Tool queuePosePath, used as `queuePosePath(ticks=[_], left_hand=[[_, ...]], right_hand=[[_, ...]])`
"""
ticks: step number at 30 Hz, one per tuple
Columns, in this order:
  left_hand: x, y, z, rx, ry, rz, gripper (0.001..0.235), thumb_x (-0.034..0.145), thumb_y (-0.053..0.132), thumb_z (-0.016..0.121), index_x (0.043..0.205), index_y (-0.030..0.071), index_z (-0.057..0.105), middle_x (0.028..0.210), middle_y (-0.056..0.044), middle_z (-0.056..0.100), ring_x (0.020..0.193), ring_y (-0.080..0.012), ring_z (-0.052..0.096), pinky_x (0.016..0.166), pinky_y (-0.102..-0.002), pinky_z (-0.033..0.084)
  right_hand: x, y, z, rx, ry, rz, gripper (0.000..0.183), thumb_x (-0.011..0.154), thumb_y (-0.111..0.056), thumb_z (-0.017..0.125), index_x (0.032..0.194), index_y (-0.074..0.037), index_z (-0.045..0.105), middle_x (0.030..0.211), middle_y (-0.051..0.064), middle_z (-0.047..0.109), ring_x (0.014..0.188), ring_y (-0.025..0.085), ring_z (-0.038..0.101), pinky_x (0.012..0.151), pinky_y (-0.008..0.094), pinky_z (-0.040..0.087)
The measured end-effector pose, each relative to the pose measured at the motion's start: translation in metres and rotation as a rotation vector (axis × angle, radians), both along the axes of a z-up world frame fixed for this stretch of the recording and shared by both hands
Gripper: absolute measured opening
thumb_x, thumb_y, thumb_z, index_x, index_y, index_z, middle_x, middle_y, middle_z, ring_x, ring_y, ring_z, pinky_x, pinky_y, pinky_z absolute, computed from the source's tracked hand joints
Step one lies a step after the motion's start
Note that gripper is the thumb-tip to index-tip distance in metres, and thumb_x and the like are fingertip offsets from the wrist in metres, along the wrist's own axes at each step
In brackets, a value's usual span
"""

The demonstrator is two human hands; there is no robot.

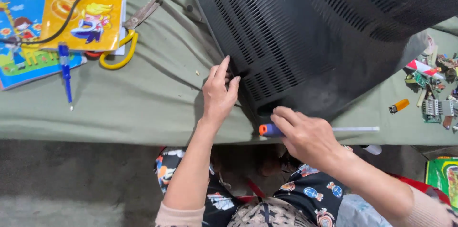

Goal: The person uses a screwdriver to pry open the casing of a CRT television. They work on the side and back of the device, attempting to release clips and separate the plastic shell.

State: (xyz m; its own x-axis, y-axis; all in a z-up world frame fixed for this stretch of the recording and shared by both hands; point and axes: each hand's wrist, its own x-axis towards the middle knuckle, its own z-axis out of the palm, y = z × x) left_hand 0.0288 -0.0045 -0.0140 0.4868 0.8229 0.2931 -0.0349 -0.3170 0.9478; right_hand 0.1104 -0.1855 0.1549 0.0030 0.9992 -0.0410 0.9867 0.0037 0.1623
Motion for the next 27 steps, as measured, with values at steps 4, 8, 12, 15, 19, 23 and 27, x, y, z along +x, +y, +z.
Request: queuePosePath(ticks=[4, 8, 12, 15, 19, 23, 27], left_hand=[[0.004, 0.002, -0.021, -0.020, -0.025, 0.012, 0.049, 0.095, 0.009, 0.068, 0.143, 0.005, 0.057, 0.109, -0.017, 0.066, 0.096, -0.0312, 0.074, 0.078, -0.038, 0.066], [0.001, 0.007, -0.026, -0.124, -0.123, -0.054, 0.045, 0.095, 0.002, 0.064, 0.140, 0.001, 0.060, 0.111, -0.022, 0.068, 0.099, -0.0346, 0.074, 0.078, -0.038, 0.066], [0.001, 0.010, -0.034, -0.126, -0.081, -0.071, 0.048, 0.095, 0.009, 0.064, 0.142, 0.005, 0.059, 0.111, -0.018, 0.068, 0.101, -0.0308, 0.074, 0.083, -0.039, 0.066], [-0.001, 0.009, -0.032, -0.079, -0.035, -0.066, 0.048, 0.096, 0.012, 0.064, 0.144, 0.008, 0.058, 0.110, -0.014, 0.068, 0.101, -0.0292, 0.074, 0.086, -0.041, 0.064], [-0.003, 0.012, -0.029, -0.025, -0.003, -0.052, 0.049, 0.095, 0.013, 0.064, 0.144, 0.009, 0.058, 0.108, -0.015, 0.069, 0.101, -0.0322, 0.073, 0.090, -0.045, 0.060], [0.003, 0.015, -0.034, -0.028, 0.020, -0.057, 0.049, 0.096, 0.016, 0.060, 0.145, 0.010, 0.058, 0.110, -0.017, 0.069, 0.103, -0.0345, 0.071, 0.093, -0.047, 0.058], [0.016, 0.020, -0.039, -0.001, 0.130, -0.028, 0.048, 0.096, 0.022, 0.060, 0.143, 0.009, 0.059, 0.110, -0.015, 0.068, 0.103, -0.0346, 0.070, 0.092, -0.048, 0.057]], right_hand=[[-0.001, 0.007, -0.016, -0.066, -0.212, 0.065, 0.027, 0.080, -0.010, 0.073, 0.107, -0.012, 0.066, 0.103, 0.001, 0.062, 0.067, 0.018, 0.068, 0.052, 0.029, 0.056], [-0.001, 0.017, -0.025, -0.211, -0.279, -0.007, 0.011, 0.088, -0.009, 0.063, 0.098, -0.008, 0.068, 0.089, 0.003, 0.064, 0.065, 0.018, 0.068, 0.048, 0.030, 0.052], [0.006, 0.028, -0.031, -0.354, -0.296, 0.111, 0.014, 0.071, -0.003, 0.070, 0.082, -0.008, 0.062, 0.086, 0.005, 0.058, 0.062, 0.021, 0.064, 0.048, 0.031, 0.048], [0.008, 0.030, -0.032, -0.383, -0.315, 0.156, 0.015, 0.069, -0.004, 0.071, 0.082, -0.008, 0.064, 0.085, 0.005, 0.058, 0.063, 0.022, 0.065, 0.048, 0.033, 0.047], [0.010, 0.029, -0.030, -0.408, -0.280, 0.134, 0.019, 0.071, -0.004, 0.071, 0.090, -0.004, 0.067, 0.089, 0.006, 0.059, 0.069, 0.025, 0.069, 0.055, 0.036, 0.052], [0.023, 0.018, -0.044, -0.313, -0.285, 0.136, 0.012, 0.075, -0.011, 0.066, 0.086, -0.010, 0.062, 0.087, 0.003, 0.055, 0.065, 0.025, 0.065, 0.051, 0.037, 0.049], [0.035, -0.001, -0.051, -0.149, -0.235, 0.123, 0.033, 0.070, -0.016, 0.074, 0.099, -0.017, 0.060, 0.093, 0.000, 0.054, 0.071, 0.024, 0.065, 0.052, 0.036, 0.052]])
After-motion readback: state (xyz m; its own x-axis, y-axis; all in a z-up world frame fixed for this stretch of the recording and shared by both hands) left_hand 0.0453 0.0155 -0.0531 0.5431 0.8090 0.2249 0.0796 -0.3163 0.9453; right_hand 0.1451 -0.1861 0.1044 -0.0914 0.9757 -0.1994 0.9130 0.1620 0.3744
